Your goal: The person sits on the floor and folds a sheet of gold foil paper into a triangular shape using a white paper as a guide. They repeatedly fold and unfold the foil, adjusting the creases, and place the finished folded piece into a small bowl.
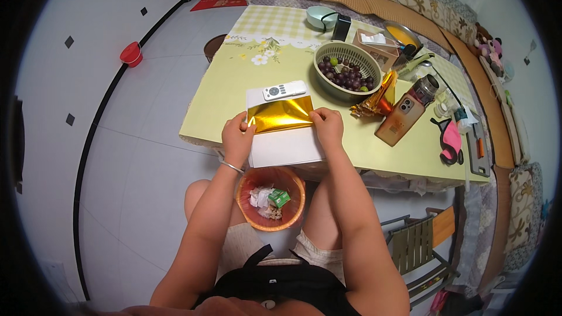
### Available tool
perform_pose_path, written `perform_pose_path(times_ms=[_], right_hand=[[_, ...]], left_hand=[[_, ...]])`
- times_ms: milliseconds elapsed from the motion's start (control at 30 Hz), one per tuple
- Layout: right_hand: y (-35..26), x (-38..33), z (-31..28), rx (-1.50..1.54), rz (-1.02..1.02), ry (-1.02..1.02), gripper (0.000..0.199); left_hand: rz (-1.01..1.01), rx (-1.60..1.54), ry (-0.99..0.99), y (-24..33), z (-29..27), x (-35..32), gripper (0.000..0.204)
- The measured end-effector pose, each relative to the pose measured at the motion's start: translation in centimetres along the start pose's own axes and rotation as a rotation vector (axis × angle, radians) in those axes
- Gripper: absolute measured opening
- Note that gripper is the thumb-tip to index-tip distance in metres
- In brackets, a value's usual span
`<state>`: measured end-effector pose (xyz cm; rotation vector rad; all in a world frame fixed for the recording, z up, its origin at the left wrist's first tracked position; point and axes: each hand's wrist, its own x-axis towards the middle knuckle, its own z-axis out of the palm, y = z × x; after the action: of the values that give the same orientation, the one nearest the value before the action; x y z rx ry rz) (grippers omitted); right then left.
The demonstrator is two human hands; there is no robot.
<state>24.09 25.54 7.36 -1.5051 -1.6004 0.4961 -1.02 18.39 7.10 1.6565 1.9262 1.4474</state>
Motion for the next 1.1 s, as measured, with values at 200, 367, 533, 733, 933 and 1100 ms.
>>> perform_pose_path(times_ms=[200,367,533,733,933,1100], right_hand=[[1.8,0.6,-1.0,0.402,0.095,-0.150,0.014],[1.8,0.6,-1.7,0.458,0.130,-0.193,0.009],[1.9,0.8,-1.2,0.371,0.120,-0.160,0.014],[0.9,0.7,-0.2,0.045,0.043,-0.085,0.012],[-0.8,0.4,-0.4,-0.157,0.004,-0.067,0.014],[-0.7,0.6,0.0,-0.202,0.005,-0.054,0.016]], left_hand=[[-0.010,-0.235,-0.057,-2.9,0.3,0.1,0.046],[-0.075,-0.257,-0.110,-2.4,0.1,0.0,0.040],[0.091,-0.038,-0.036,-0.6,-0.5,-0.2,0.039],[0.116,0.034,-0.005,0.3,-0.3,-0.5,0.034],[0.233,0.151,0.049,0.2,-0.1,-0.3,0.017],[0.260,0.221,0.053,0.1,0.1,-0.2,0.013]])
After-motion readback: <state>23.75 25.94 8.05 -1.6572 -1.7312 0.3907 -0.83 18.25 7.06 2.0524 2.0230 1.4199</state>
